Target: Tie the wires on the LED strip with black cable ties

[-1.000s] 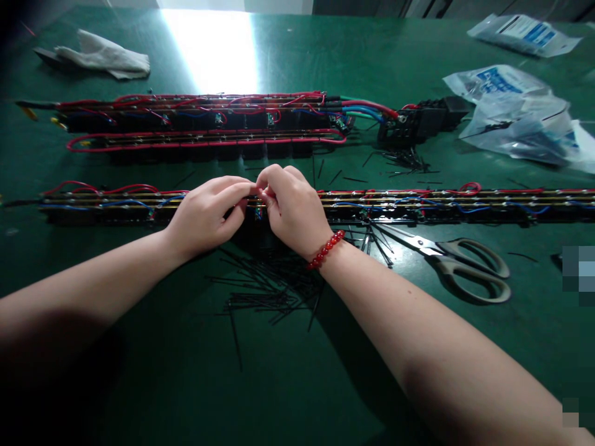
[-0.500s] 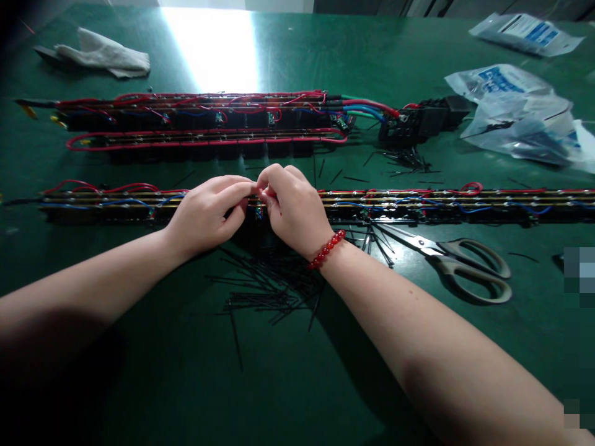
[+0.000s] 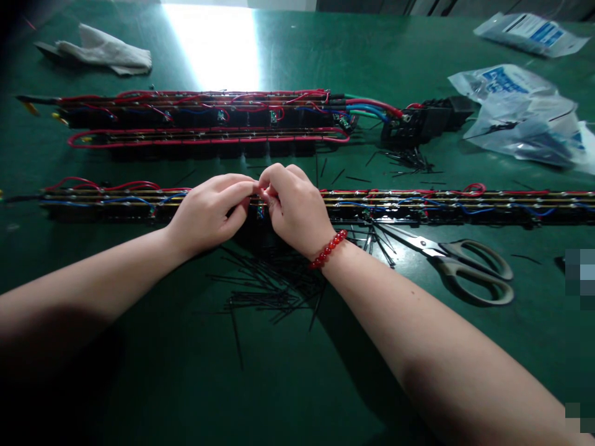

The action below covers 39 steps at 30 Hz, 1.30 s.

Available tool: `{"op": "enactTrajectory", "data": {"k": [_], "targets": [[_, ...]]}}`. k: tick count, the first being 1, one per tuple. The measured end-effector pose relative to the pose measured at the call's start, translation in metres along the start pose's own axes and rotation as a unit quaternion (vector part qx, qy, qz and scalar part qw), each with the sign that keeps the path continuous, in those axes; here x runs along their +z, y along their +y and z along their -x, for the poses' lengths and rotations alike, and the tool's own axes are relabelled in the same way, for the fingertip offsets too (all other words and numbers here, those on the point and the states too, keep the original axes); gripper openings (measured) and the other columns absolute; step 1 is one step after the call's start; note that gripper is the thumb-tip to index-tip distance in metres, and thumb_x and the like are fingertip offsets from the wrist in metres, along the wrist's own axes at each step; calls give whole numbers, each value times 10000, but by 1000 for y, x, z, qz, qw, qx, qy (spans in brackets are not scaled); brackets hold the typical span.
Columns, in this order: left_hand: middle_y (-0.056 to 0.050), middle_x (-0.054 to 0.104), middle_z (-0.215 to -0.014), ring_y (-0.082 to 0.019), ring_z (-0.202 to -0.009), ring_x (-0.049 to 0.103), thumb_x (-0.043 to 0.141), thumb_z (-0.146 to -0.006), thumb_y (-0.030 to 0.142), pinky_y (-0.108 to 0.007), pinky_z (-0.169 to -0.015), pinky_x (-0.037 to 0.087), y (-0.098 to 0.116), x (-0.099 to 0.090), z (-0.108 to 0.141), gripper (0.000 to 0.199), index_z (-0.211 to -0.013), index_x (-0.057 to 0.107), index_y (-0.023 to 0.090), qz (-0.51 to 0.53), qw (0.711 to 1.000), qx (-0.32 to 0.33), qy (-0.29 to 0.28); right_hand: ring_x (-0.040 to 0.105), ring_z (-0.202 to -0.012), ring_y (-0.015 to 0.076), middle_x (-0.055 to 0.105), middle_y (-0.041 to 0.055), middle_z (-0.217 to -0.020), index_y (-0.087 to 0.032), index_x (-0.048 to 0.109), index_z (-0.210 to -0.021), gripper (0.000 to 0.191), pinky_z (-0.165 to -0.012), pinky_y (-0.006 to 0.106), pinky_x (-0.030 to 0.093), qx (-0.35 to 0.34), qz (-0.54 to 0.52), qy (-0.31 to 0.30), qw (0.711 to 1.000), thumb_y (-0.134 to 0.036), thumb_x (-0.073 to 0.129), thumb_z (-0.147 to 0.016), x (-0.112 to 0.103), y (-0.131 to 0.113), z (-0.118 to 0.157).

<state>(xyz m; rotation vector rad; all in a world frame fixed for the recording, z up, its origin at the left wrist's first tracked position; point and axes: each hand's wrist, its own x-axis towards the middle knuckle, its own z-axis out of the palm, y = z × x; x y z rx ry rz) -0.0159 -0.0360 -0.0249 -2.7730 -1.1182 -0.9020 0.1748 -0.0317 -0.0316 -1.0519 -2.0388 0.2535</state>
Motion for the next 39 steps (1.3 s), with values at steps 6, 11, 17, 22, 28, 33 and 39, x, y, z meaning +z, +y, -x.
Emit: {"op": "enactTrajectory", "data": {"k": [6, 11, 17, 22, 28, 33, 39], "targets": [[-90, 711, -1124, -221, -999, 666, 456, -876, 113, -352, -871, 545, 0, 0, 0, 289, -1068, 668, 151, 1, 1000, -4, -2, 555, -798, 168, 571, -2, -823, -242, 530, -910, 128, -711, 326, 452, 2, -1, 1, 1000, -123, 542, -865, 0, -1, 0], [-84, 711, -1128, -214, -1013, 663, 447, -885, 122, -351, -885, 540, -1, 0, 0, 311, -1094, 674, 163, 8, 1000, -13, -4, 550, -802, 168, 573, -10, -810, -248, 521, -915, 132, -726, 333, 449, -1, -5, 4, 1000, -128, 551, -868, 0, -1, 1], [-84, 713, -1122, -210, -1002, 664, 451, -887, 118, -344, -878, 540, -2, 1, 0, 312, -1105, 670, 158, 5, 1000, -6, 1, 563, -818, 168, 590, -9, -830, -248, 531, -948, 142, -749, 340, 460, -8, -1, 8, 1000, -131, 560, -873, 0, -1, 2], [-99, 708, -1110, -222, -990, 661, 442, -896, 116, -351, -867, 537, -1, 0, 0, 269, -1051, 660, 142, -3, 1000, 5, 0, 575, -834, 179, 601, 0, -830, -235, 547, -985, 157, -748, 340, 473, -30, 10, 5, 999, -134, 555, -864, 0, -1, 2], [-95, 702, -1109, -219, -988, 654, 439, -900, 121, -354, -868, 530, 0, 0, 0, 260, -1049, 649, 151, -5, 1000, 3, -6, 579, -846, 190, 603, 3, -835, -237, 549, -995, 236, -756, 350, 481, -30, 11, 3, 999, -101, 543, -802, 0, 0, 1], [-99, 703, -1108, -218, -985, 654, 444, -903, 126, -355, -868, 530, -2, 1, 1, 261, -1063, 649, 145, -1, 1000, 3, 2, 577, -854, 195, 608, 10, -836, -225, 549, -985, 228, -754, 354, 484, -32, 20, 2, 999, -102, 535, -793, 0, -1, 1], [-98, 709, -1116, -212, -999, 662, 449, -907, 124, -355, -886, 538, -1, 1, 1, 281, -1107, 646, 138, 1, 1000, 4, 10, 572, -857, 195, 614, 9, -830, -224, 547, -963, 196, -750, 354, 474, -23, 28, 6, 999, -109, 531, -805, 0, -2, 1]]}}
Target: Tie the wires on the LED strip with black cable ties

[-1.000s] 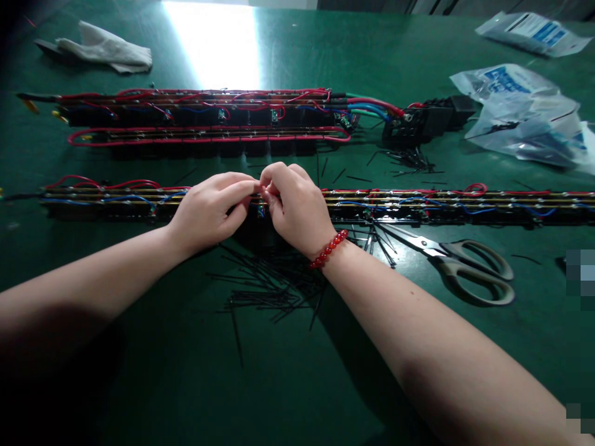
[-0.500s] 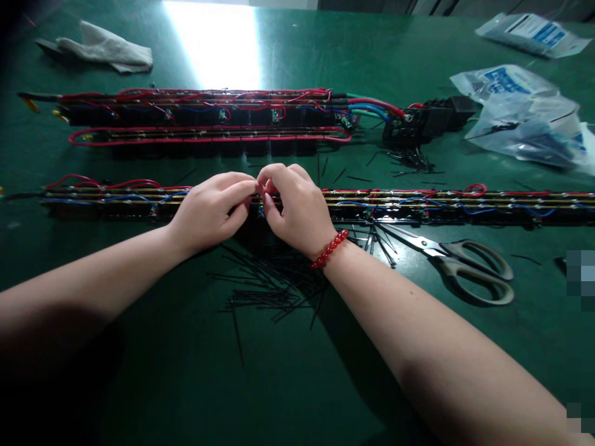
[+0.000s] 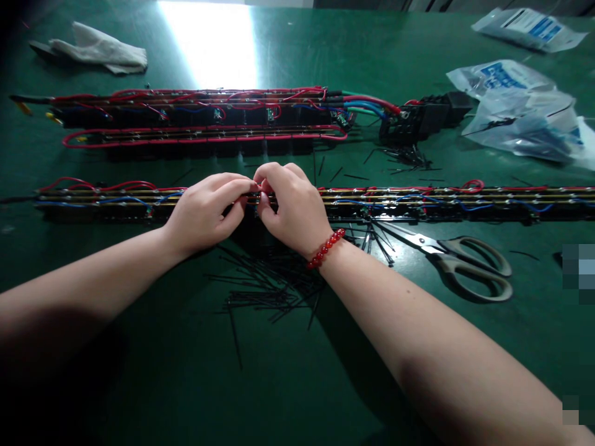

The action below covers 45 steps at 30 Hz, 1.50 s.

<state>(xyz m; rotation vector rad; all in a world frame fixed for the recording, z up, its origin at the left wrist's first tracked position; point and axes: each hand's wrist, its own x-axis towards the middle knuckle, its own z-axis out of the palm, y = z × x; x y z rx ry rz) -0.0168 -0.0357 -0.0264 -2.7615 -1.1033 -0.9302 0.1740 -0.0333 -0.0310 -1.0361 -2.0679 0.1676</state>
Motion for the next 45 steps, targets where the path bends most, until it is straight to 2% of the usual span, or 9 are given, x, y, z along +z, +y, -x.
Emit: {"op": "enactTrajectory", "data": {"k": [14, 26, 45], "targets": [[-106, 706, -1117, -218, -976, 665, 463, -906, 126, -356, -869, 542, -1, 1, 1, 274, -1111, 643, 123, -18, 1000, 18, 4, 568, -873, 206, 629, 26, -859, -215, 559, -954, 177, -755, 364, 472, -2, 21, -9, 1000, -118, 537, -808, 1, 1, 0], [-85, 686, -1123, -217, -994, 643, 453, -893, 134, -359, -873, 528, 0, 1, -1, 256, -1076, 630, 161, -29, 999, 4, -22, 576, -868, 205, 618, 19, -850, -216, 558, -980, 190, -759, 372, 471, -3, 16, -17, 1000, -110, 529, -825, 1, 2, 0], [-108, 681, -1141, -223, -1007, 638, 431, -911, 134, -369, -891, 519, 0, 0, -1, 271, -1108, 618, 141, -22, 999, -4, -27, 580, -878, 214, 595, 10, -809, -235, 559, -981, 217, -768, 380, 470, 1, 1, -20, 1000, -104, 517, -813, -1, 0, 0]]}}
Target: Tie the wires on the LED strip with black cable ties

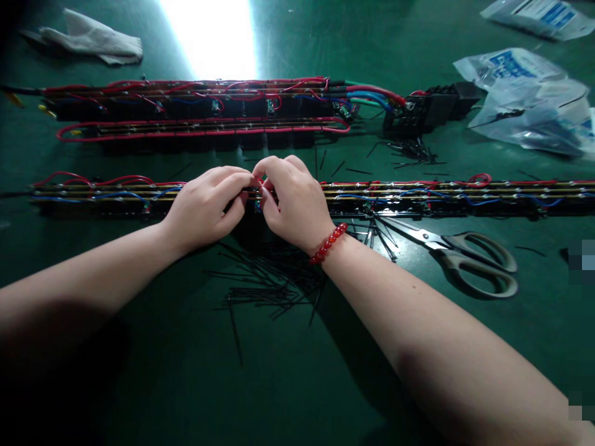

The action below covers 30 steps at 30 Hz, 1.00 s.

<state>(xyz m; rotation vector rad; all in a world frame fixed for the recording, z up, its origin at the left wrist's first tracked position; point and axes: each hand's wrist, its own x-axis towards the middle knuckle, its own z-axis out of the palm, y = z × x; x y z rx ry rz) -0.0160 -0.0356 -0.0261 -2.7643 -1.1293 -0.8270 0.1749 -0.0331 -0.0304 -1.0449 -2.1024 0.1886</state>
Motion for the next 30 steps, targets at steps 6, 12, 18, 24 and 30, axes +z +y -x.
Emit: {"op": "enactTrajectory", "data": {"k": [6, 12, 18, 24, 30], "targets": [[-120, 691, -1134, -231, -1007, 650, 444, -903, 128, -371, -891, 534, 0, 0, 0, 280, -1114, 627, 123, -4, 1000, 6, 7, 580, -874, 211, 597, 8, -818, -239, 554, -986, 206, -773, 383, 473, 0, -4, 4, 1000, -114, 515, -826, 0, 1, 1], [-116, 696, -1137, -226, -1014, 655, 443, -894, 121, -368, -908, 539, 1, -2, 0, 295, -1120, 634, 123, 0, 1000, 2, 5, 583, -871, 211, 601, 10, -815, -238, 562, -980, 195, -768, 384, 473, -4, -6, 7, 1000, -119, 517, -833, -1, 0, 0], [-112, 692, -1139, -228, -1013, 650, 441, -894, 123, -373, -894, 535, 1, -1, 0, 288, -1112, 630, 134, 4, 1000, -4, 3, 588, -868, 210, 603, 9, -809, -237, 573, -985, 199, -765, 381, 475, -2, -5, 9, 1000, -126, 520, -829, 0, 0, 0], [-114, 691, -1132, -229, -999, 649, 440, -900, 126, -374, -886, 532, 0, -1, 0, 274, -1100, 627, 132, -3, 1000, 3, 3, 587, -860, 211, 607, 8, -792, -229, 578, -974, 186, -754, 375, 468, -5, -8, 12, 1000, -131, 521, -827, 0, -1, 1], [-105, 691, -1135, -223, -1006, 646, 445, -895, 128, -370, -894, 532, 0, 0, -1, 276, -1101, 628, 143, 3, 1000, 0, -1, 582, -854, 211, 606, 7, -784, -231, 583, -964, 175, -756, 377, 461, -1, -10, 12, 1000, -138, 530, -825, 0, 0, 1]]}}
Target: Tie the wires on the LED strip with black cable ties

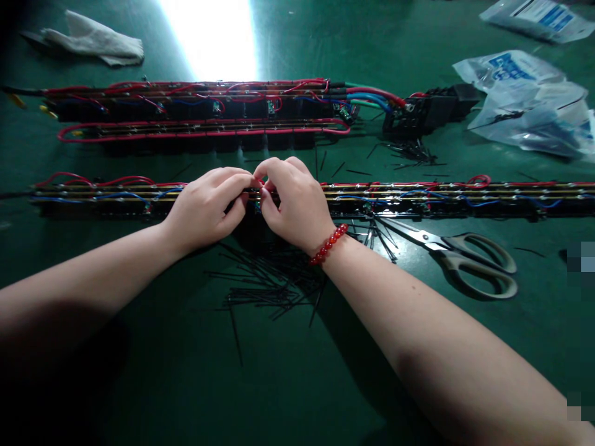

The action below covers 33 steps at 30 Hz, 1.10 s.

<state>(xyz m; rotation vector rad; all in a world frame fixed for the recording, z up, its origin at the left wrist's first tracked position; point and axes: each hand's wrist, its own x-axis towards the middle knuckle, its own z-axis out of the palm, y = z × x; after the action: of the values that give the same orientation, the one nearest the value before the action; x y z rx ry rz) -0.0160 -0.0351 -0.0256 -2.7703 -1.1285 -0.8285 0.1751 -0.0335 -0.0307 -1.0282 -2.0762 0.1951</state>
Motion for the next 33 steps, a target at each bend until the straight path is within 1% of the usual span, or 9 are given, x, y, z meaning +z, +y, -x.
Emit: {"op": "enactTrajectory", "data": {"k": [10, 15, 23, 29, 33], "targets": [[-108, 684, -1138, -227, -1002, 641, 440, -900, 132, -377, -897, 530, 0, 0, 0, 267, -1093, 624, 148, 0, 1000, 1, -1, 585, -865, 219, 616, 10, -782, -226, 596, -967, 176, -756, 384, 471, -3, 9, -2, 1000, -139, 545, -824, 0, 0, 0], [-114, 679, -1146, -232, -1000, 635, 442, -903, 137, -380, -880, 528, 0, 1, 1, 254, -1082, 622, 144, -5, 1000, 2, -2, 584, -878, 222, 626, 14, -811, -229, 601, -977, 189, -766, 392, 474, -3, 9, -7, 1000, -133, 547, -824, 0, 0, 0], [-98, 682, -1138, -226, -993, 638, 450, -896, 136, -368, -861, 526, -1, 1, 0, 240, -1064, 621, 150, -17, 1000, 4, 2, 579, -878, 214, 620, 11, -833, -227, 591, -975, 198, -781, 391, 478, -1, 8, -13, 1000, -115, 546, -817, 0, 0, 0], [-111, 685, -1140, -233, -985, 643, 440, -906, 138, -366, -858, 527, 0, 1, 0, 241, -1066, 620, 130, -29, 1000, 10, -3, 579, -858, 202, 626, 13, -827, -211, 591, -974, 162, -760, 369, 476, -17, 23, 1, 1000, -136, 541, -838, 2, 3, 1], [-116, 685, -1137, -237, -991, 639, 437, -904, 137, -374, -863, 525, 0, 1, 0, 253, -1080, 619, 127, -22, 1000, 0, -8, 581, -851, 195, 626, 12, -838, -221, 585, -1007, 176, -767, 370, 482, -19, 18, 7, 1000, -138, 539, -858, 2, 2, 1]]}}
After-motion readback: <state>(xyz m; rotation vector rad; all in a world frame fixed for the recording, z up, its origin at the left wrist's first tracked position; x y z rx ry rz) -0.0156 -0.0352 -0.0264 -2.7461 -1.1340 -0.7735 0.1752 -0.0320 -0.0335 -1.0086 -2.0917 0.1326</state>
